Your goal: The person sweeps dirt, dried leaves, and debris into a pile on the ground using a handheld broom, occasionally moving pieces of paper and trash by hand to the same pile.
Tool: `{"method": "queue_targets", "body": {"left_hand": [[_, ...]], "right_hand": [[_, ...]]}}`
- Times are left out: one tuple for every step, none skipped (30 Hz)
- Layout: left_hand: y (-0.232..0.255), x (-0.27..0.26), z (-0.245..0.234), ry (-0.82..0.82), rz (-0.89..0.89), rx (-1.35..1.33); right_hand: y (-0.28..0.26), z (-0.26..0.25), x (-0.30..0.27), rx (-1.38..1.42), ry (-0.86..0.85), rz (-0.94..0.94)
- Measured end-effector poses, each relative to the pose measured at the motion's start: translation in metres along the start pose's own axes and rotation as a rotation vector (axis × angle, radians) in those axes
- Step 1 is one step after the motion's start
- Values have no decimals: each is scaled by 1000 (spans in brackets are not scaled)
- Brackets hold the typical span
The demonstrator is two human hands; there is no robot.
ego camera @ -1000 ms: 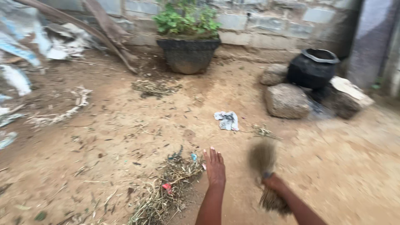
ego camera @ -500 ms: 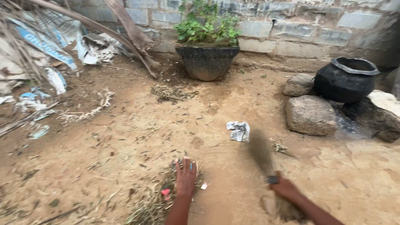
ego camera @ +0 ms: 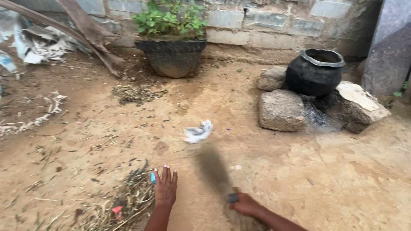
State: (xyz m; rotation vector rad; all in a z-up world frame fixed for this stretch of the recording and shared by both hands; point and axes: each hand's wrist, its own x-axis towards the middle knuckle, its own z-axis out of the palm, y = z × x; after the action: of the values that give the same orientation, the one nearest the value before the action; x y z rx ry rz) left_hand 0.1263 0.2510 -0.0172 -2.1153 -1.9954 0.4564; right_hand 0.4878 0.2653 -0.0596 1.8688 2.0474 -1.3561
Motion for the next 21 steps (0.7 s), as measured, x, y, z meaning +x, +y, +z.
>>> {"method": "queue_targets", "body": {"left_hand": [[3,4,-5,-22,4,0],[6,7,-12,-44,7,1],[11,10,-18,-33,14,8],[16,12,-23,-21,21,15],[21,11,-27,-15,32,23],[25,10,-30,-11,45,28],[28,11,-33,-5,57,32],[31,11,-36,1,68,36],[34,11,-38,-4,81,23],[37,11,-40,-9,94,10],[40,13,-43,-11,104,-5],[42,13,-46,-19,107,-26],[44,15,-49,-25,108,-46],[46,17,-52,-31,110,-65],[50,20,-56,-35,110,-78],[53,22,-59,-39,109,-90],[56,23,-60,-46,109,-104],[59,24,-62,-34,115,-98],[63,26,-63,-22,120,-93],[67,27,-65,-10,125,-89],[68,28,-67,-21,142,-58]], "right_hand": [[-9,3,-10,-36,-40,-56],[-14,0,-19,-84,-33,-101],[-14,-1,-27,-199,3,-187],[-8,-8,-29,-137,82,-84],[4,-16,-30,-72,155,23],[21,-22,-30,-7,228,131],[41,-34,-26,51,342,153],[63,-48,-24,109,456,174],[86,-60,-24,176,522,242],[106,-71,-25,244,587,312],[121,-79,-27,349,597,313],[130,-82,-27,455,606,313],[134,-80,-28,562,616,310],[131,-69,-27,491,546,319],[118,-53,-22,417,477,325],[102,-40,-15,343,408,332],[88,-30,-16,333,262,265],[75,-18,-21,321,117,197],[60,-3,-29,342,50,115],[48,4,-36,362,-19,34],[38,3,-43,349,-16,-12]]}}
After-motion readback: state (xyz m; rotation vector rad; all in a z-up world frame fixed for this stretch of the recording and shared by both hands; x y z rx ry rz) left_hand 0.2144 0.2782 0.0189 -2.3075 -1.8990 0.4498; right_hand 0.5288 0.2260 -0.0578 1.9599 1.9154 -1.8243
